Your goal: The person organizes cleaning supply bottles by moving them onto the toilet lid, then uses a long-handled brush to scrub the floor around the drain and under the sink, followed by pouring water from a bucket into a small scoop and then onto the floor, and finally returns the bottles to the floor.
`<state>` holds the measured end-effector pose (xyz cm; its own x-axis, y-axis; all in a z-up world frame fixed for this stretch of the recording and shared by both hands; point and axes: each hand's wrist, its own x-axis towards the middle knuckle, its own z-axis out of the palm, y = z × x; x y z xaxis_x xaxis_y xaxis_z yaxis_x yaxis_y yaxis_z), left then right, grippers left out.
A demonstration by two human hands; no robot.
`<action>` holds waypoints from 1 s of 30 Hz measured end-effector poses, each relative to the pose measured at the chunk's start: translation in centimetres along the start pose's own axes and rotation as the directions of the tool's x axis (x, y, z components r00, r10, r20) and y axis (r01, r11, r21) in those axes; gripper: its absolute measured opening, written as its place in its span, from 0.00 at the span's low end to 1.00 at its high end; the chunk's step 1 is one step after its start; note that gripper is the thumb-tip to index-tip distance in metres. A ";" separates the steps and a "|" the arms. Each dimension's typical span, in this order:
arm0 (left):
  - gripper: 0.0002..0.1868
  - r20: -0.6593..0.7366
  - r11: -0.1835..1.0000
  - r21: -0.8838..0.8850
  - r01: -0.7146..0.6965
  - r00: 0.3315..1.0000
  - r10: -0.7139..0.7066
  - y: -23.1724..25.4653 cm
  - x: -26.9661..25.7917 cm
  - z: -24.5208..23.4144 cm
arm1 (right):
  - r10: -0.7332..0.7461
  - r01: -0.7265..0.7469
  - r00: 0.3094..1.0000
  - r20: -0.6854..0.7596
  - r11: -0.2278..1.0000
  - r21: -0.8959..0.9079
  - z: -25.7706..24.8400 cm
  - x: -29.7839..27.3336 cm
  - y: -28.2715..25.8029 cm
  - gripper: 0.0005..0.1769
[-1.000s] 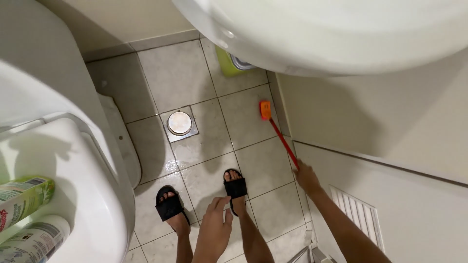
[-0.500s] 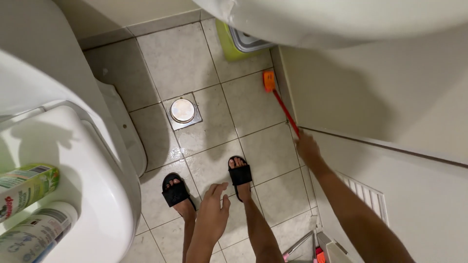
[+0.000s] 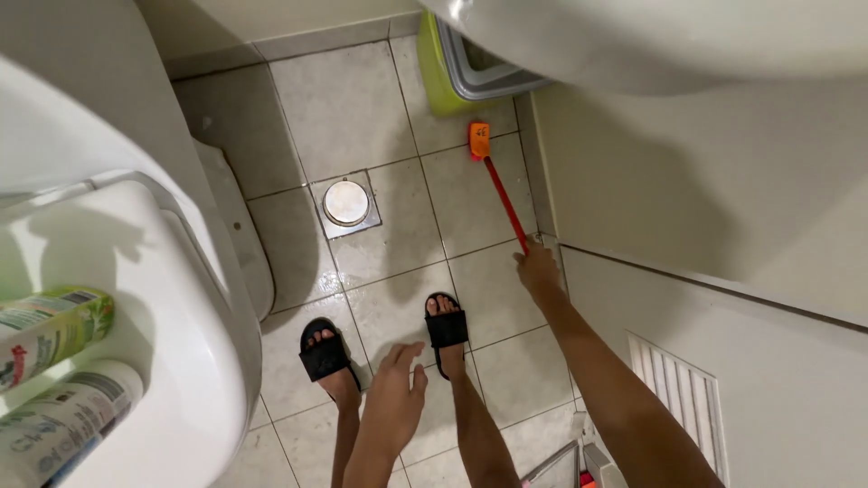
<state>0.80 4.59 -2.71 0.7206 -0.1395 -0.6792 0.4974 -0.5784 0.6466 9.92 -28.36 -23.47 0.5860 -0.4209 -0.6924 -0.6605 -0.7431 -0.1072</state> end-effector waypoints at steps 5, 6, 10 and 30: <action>0.21 0.070 0.999 -0.016 0.040 0.997 -0.039 -0.5 -0.5 -0.2 | -0.250 0.217 0.965 -0.073 0.928 -0.303 4.2 -4.5 6.2 0.34; 0.22 0.056 0.998 -0.049 0.026 0.998 -0.023 -0.6 0.0 -0.5 | -0.195 0.184 0.981 0.000 0.924 -0.336 4.1 -6.6 8.4 0.35; 0.22 -0.010 1.000 -0.017 0.003 1.000 -0.003 -1.0 0.3 -1.7 | 0.008 0.025 0.995 0.096 0.940 -0.341 3.4 -8.2 9.7 0.33; 0.19 -0.094 0.989 -0.146 -0.034 0.995 0.020 -2.2 -0.1 -6.7 | -0.258 0.246 0.966 -0.027 0.942 -0.229 4.0 -4.6 -9.2 0.21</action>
<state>2.91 11.30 -1.72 0.7727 -0.0752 -0.6304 0.5379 -0.4499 0.7130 11.46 -17.52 -22.15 0.7490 -0.2283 -0.6220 -0.3704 -0.9226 -0.1074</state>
